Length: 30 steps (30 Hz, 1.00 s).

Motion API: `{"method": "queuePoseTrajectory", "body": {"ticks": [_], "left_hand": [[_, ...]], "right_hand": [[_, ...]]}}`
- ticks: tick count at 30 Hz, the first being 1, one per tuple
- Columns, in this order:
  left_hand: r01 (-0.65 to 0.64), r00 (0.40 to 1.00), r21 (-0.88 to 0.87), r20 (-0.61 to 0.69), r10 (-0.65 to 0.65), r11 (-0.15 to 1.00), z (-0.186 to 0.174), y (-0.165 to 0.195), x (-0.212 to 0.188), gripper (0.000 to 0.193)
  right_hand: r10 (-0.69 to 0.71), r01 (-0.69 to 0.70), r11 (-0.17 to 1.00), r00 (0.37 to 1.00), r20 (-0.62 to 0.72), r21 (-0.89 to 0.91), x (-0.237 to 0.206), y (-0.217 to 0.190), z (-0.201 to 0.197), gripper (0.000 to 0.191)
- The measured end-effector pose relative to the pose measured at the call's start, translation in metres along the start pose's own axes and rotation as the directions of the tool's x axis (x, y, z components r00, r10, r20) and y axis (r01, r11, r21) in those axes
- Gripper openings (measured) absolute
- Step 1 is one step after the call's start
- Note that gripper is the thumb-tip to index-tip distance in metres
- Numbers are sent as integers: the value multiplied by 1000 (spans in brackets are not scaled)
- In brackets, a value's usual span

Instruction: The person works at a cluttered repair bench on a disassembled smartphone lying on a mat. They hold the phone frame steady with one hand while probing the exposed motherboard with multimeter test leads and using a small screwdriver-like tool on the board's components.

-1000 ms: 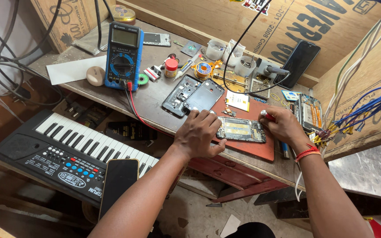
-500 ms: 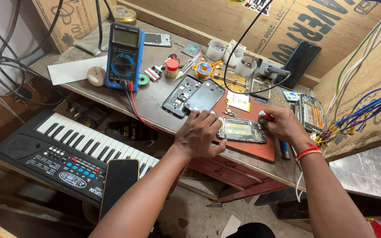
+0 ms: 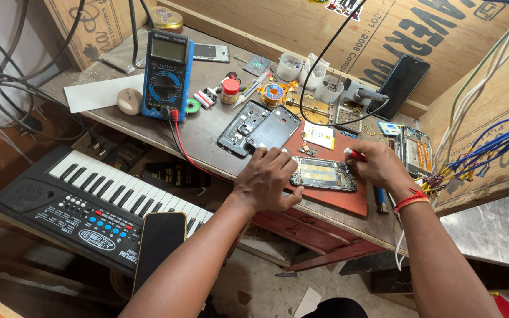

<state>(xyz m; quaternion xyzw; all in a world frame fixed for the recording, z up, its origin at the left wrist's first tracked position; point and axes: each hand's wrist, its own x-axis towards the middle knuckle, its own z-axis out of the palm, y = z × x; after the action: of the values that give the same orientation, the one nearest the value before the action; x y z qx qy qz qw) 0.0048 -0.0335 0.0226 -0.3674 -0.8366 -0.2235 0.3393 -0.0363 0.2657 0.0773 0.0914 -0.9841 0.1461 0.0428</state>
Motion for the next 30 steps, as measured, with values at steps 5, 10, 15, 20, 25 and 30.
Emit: {"method": "queuePoseTrajectory", "body": {"ticks": [5, 10, 15, 20, 25, 30], "left_hand": [[3, 1000, 5, 2, -3, 1000, 0, 0, -1, 43], [8, 1000, 9, 10, -9, 1000, 1, 1, 0, 43], [13, 1000, 4, 12, -13, 1000, -1, 1, 0, 42], [-2, 1000, 5, -22, 3, 1000, -1, 2, 0, 42], [10, 1000, -4, -13, -10, 1000, -2, 2, -1, 41], [5, 1000, 4, -14, -5, 1000, 0, 2, -1, 42]], "right_hand": [[132, -132, 991, 987, 94, -4, 6, -2, -4, 18], [240, -241, 970, 950, 200, -17, 22, 9, -4, 18], [140, -167, 982, 956, 258, 86, 36, 29, 1, 18], [123, -192, 949, 956, 267, 251, 33, 43, 3, 19], [96, -163, 949, 965, 245, 269, 33, 47, 11, 15], [102, -181, 936, 960, 261, 300, 32, 54, 14, 8]]}}
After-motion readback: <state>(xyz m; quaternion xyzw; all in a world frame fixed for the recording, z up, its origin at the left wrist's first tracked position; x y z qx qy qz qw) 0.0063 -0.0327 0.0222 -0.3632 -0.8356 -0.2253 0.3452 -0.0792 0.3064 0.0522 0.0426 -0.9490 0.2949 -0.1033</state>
